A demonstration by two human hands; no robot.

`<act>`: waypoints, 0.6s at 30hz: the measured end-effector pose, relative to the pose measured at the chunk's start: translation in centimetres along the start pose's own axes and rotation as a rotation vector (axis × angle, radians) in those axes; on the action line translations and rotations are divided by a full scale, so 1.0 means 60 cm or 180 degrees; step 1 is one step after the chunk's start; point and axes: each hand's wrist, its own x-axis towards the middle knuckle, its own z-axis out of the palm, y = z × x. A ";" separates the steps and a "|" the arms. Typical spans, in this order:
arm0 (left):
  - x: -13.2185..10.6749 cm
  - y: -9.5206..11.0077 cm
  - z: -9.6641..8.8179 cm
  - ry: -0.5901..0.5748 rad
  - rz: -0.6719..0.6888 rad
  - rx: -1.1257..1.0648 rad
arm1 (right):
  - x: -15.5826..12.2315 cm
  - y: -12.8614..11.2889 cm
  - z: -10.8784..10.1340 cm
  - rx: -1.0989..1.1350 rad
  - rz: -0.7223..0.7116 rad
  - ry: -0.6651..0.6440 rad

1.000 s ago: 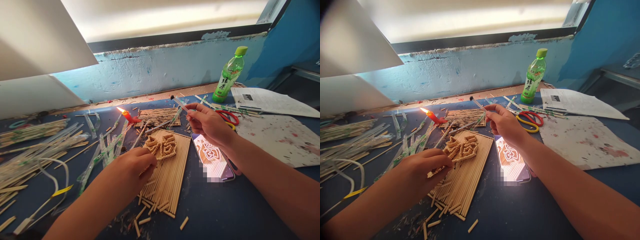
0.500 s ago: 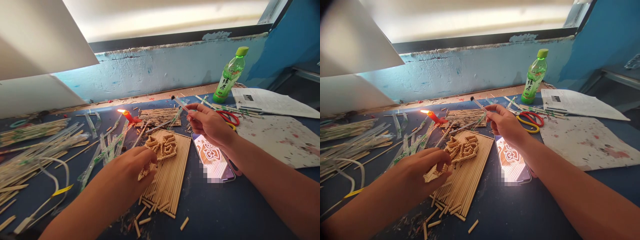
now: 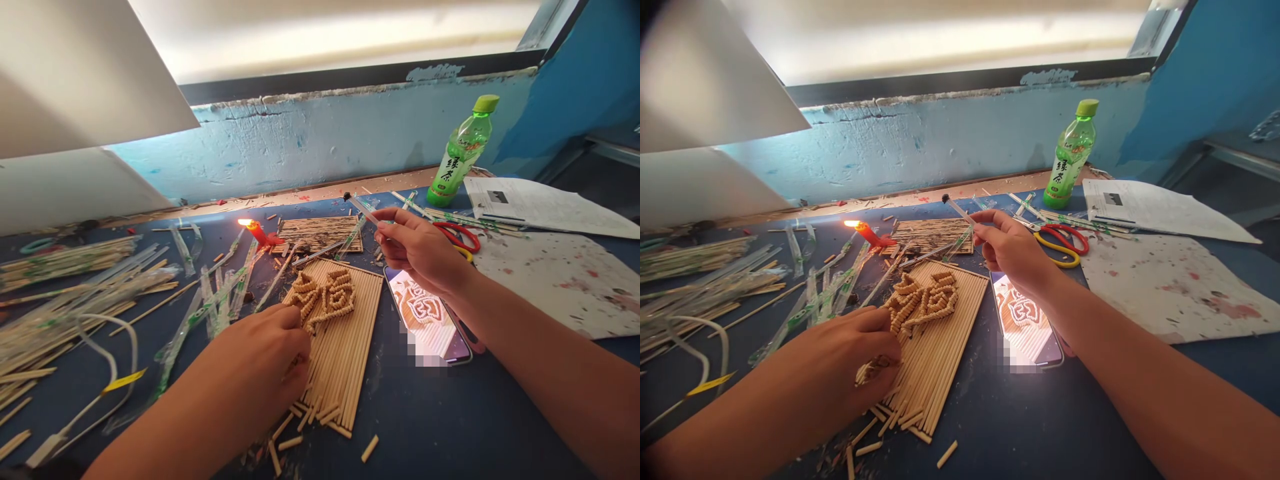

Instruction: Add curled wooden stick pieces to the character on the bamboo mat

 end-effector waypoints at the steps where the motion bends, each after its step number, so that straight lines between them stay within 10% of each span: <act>1: 0.000 0.000 0.000 -0.0006 -0.0003 -0.0009 | 0.000 0.000 0.000 -0.0005 0.0005 0.0001; 8: 0.002 0.008 -0.001 0.0069 -0.0192 -0.0215 | 0.000 0.000 0.000 0.0015 0.0037 0.0015; 18: -0.003 -0.029 -0.029 0.1120 -0.0569 -0.2164 | -0.001 0.003 0.003 -0.0289 0.0067 -0.0088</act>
